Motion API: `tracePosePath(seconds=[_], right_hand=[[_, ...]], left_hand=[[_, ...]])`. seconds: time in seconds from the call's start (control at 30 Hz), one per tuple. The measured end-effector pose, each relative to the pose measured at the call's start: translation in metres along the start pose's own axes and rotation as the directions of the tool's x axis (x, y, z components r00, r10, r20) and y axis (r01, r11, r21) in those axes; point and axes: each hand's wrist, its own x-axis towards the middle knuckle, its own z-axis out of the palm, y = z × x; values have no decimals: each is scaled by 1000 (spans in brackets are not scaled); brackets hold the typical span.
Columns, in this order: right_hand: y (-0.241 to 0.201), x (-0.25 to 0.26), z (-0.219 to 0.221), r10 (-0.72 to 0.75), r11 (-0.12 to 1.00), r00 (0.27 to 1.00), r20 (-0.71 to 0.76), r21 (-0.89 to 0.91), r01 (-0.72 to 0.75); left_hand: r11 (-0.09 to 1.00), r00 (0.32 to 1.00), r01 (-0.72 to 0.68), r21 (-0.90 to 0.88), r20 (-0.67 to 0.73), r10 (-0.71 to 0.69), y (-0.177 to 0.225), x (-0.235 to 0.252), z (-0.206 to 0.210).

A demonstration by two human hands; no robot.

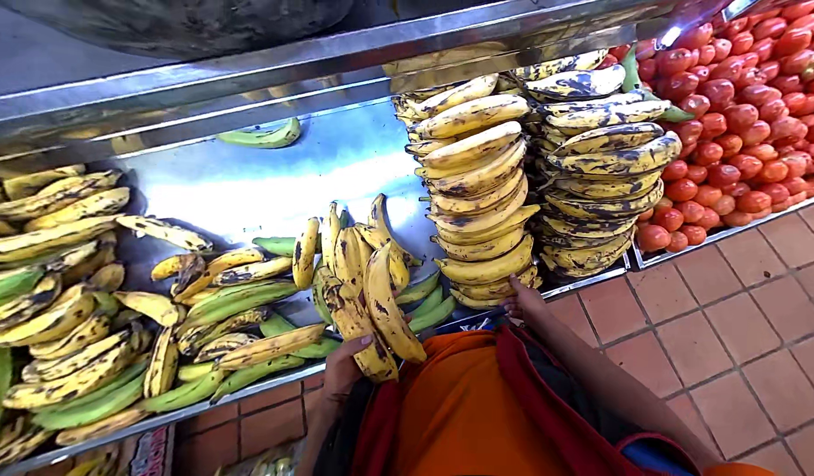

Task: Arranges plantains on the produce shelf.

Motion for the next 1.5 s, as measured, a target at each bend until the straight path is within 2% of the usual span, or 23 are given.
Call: tracePosePath(seconds=[0.17,0.23,0.37,0.43,0.57,0.67,0.8,0.9,1.0,1.07,1.13,1.2,1.23,1.27,1.3,1.33,1.37,1.4,1.47,1.5], right_hand=[[11,3,-3,-120,993,990,75,18,119],[11,0,2,-126,990,986,107,83,117],[5,-8,11,-77,971,997,5,229,74],[0,-8,11,-62,973,997,-43,220,70],[2,-1,12,-95,980,995,-41,173,100],[1,0,10,-120,989,990,-70,78,125],[1,-7,-8,-177,983,984,0,-56,177],[14,-24,-45,-330,944,944,22,27,329],[14,-66,-80,-615,784,784,84,174,596],[-4,-111,-75,-771,636,622,138,194,747],[-30,-163,-48,-864,456,405,300,126,881],[-54,-205,-8,-819,235,147,555,91,968],[-59,-220,11,-743,156,47,668,105,982],[-61,-229,26,-640,118,-39,768,148,982],[-61,-232,35,-528,134,-108,842,208,969],[-59,-229,38,-451,179,-146,880,249,952],[-54,-221,37,-442,223,-136,887,255,941],[-49,-211,32,-479,270,-54,876,205,941],[-46,-190,22,-531,368,225,817,-17,930],[-46,-183,22,-502,405,324,802,-113,907]], left_hand=[[1000,1000,15,-3,22,-14,4,-3,5],[1000,1000,18,-7,23,-18,4,-5,3],[1000,999,22,4,38,-22,3,-6,0],[1000,999,28,7,25,-28,3,-9,0],[1000,999,20,15,-32,-20,2,-12,-2],[1000,994,23,-19,-106,-25,1,-15,6],[997,980,-20,-76,-197,5,4,-19,19],[971,983,-96,-220,-177,58,4,-16,27],[924,998,-36,-382,-59,15,-2,-6,22],[958,999,33,-285,-11,-38,-1,-1,21],[994,996,65,-88,67,-59,1,7,20],[992,987,100,75,120,-109,11,12,34],[980,983,132,148,106,-149,17,9,48],[967,976,150,207,123,-178,21,0,59],[957,968,153,246,157,-196,21,-13,63],[940,967,153,305,150,-206,22,-30,66],[920,971,138,367,133,-199,21,-47,67],[888,973,113,445,130,-189,22,-61,67],[806,964,6,591,210,-162,27,-73,66],[770,949,-51,636,272,-162,30,-75,70]])
